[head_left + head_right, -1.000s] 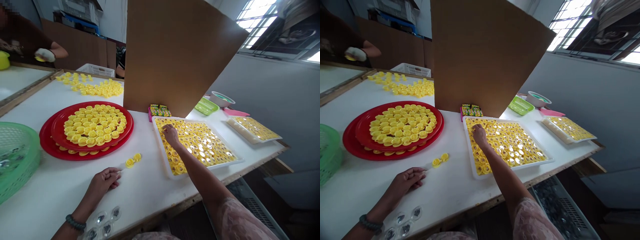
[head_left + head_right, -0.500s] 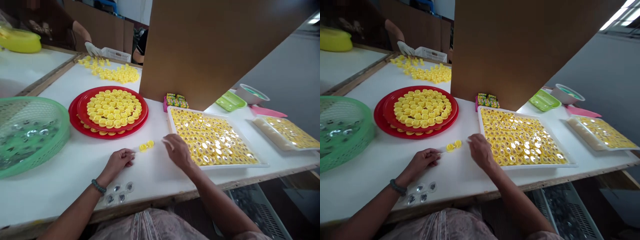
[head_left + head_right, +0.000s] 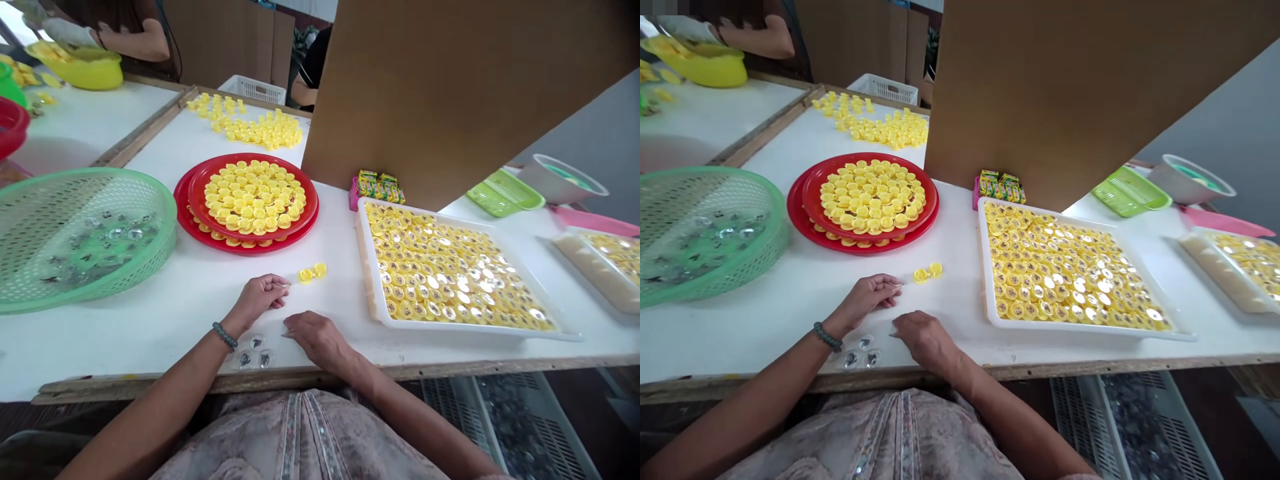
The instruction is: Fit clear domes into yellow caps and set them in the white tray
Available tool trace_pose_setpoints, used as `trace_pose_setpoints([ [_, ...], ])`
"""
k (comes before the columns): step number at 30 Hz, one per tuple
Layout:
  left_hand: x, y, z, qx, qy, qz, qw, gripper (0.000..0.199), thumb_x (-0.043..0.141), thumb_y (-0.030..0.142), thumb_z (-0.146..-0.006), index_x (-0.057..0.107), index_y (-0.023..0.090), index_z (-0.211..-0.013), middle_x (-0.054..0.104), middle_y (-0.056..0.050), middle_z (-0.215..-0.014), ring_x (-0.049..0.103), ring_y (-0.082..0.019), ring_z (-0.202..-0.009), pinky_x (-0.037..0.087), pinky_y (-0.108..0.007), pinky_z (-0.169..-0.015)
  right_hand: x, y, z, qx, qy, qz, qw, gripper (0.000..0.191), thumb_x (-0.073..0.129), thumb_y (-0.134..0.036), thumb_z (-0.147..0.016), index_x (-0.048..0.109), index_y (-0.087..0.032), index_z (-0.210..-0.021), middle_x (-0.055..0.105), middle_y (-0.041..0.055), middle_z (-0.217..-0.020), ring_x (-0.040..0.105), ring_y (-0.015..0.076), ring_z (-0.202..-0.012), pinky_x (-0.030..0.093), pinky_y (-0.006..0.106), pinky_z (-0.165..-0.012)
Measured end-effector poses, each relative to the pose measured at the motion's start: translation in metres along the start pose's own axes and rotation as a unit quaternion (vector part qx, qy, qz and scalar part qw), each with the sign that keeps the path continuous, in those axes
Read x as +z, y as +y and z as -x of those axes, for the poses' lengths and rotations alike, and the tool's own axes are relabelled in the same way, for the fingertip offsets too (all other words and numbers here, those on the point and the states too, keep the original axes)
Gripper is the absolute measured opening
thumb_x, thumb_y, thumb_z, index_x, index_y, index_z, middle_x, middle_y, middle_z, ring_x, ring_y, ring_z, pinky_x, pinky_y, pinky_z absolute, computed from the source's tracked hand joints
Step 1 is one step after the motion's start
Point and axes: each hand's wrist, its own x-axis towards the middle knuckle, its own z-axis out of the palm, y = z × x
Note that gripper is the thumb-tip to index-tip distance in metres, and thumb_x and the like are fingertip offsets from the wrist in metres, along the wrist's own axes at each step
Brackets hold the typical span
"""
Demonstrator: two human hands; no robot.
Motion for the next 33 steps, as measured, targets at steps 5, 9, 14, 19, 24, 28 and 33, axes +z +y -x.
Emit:
trace_pose_setpoints([
  [5,0.008,0.000,0.003,0.014,-0.066,-0.019,0.998,0.031,0.061,0.036,-0.073,0.067,0.014,-0.094,0.069,-0.007,-0.085,0.059,-0.011,-0.062,0.048,-0.025,-0.062,0.005,0.020,0.000,0.198,0.148,-0.123,0.961,0.012,0.065,-0.029,-0.079,0.067,-0.018,-0.082,0.068,0.0013,-0.074,0.062,0.0137,-0.067,0.050,0.023,-0.062],
  [9,0.011,-0.004,0.002,0.026,-0.083,-0.062,0.994,0.033,0.060,0.040,-0.074,0.068,0.014,-0.093,0.070,-0.007,-0.079,0.058,-0.012,-0.060,0.047,-0.025,-0.060,0.001,0.017,0.000,0.138,0.104,-0.116,0.978,0.011,0.063,-0.027,-0.080,0.071,-0.023,-0.086,0.067,0.0035,-0.087,0.062,0.0161,-0.085,0.049,0.028,-0.078],
  [14,0.009,-0.002,0.005,0.027,-0.103,-0.100,0.989,0.032,0.058,0.039,-0.076,0.067,0.014,-0.094,0.069,-0.006,-0.072,0.055,-0.012,-0.056,0.043,-0.023,-0.053,-0.007,0.017,0.001,0.189,0.136,-0.182,0.955,0.018,0.058,-0.025,-0.082,0.069,-0.023,-0.097,0.063,0.0037,-0.083,0.060,0.0146,-0.075,0.049,0.026,-0.070],
  [19,0.014,0.006,0.011,0.044,-0.084,-0.035,0.995,0.032,0.062,0.032,-0.073,0.064,0.014,-0.100,0.069,-0.006,-0.083,0.057,-0.011,-0.062,0.044,-0.022,-0.056,-0.009,0.017,-0.009,0.290,0.199,-0.395,0.849,0.020,0.063,-0.030,-0.077,0.064,-0.020,-0.093,0.064,0.0004,-0.072,0.063,0.0148,-0.067,0.052,0.028,-0.065],
  [24,0.018,0.007,0.010,0.083,-0.059,0.040,0.994,0.030,0.070,0.025,-0.066,0.064,0.013,-0.093,0.067,-0.007,-0.087,0.060,-0.016,-0.081,0.048,-0.027,-0.073,-0.008,0.010,-0.021,0.303,0.235,-0.464,0.799,0.021,0.065,-0.038,-0.075,0.064,-0.017,-0.082,0.065,0.0011,-0.070,0.062,0.0136,-0.066,0.051,0.028,-0.066],
  [28,0.018,0.007,0.008,0.081,-0.013,0.064,0.995,0.034,0.073,0.023,-0.062,0.060,0.014,-0.092,0.066,-0.002,-0.078,0.061,-0.014,-0.074,0.049,-0.028,-0.074,-0.003,0.006,-0.030,0.312,0.256,-0.497,0.768,0.020,0.067,-0.036,-0.075,0.065,-0.016,-0.078,0.064,0.0007,-0.070,0.059,0.0111,-0.064,0.047,0.025,-0.066],
  [33,0.014,0.009,0.009,0.063,0.011,0.102,0.993,0.034,0.071,0.021,-0.065,0.057,0.016,-0.095,0.066,0.002,-0.070,0.059,-0.010,-0.065,0.046,-0.021,-0.065,0.004,0.001,-0.035,0.314,0.264,-0.536,0.738,0.016,0.069,-0.031,-0.073,0.065,-0.016,-0.073,0.061,-0.0007,-0.068,0.054,0.0089,-0.065,0.044,0.022,-0.066],
])
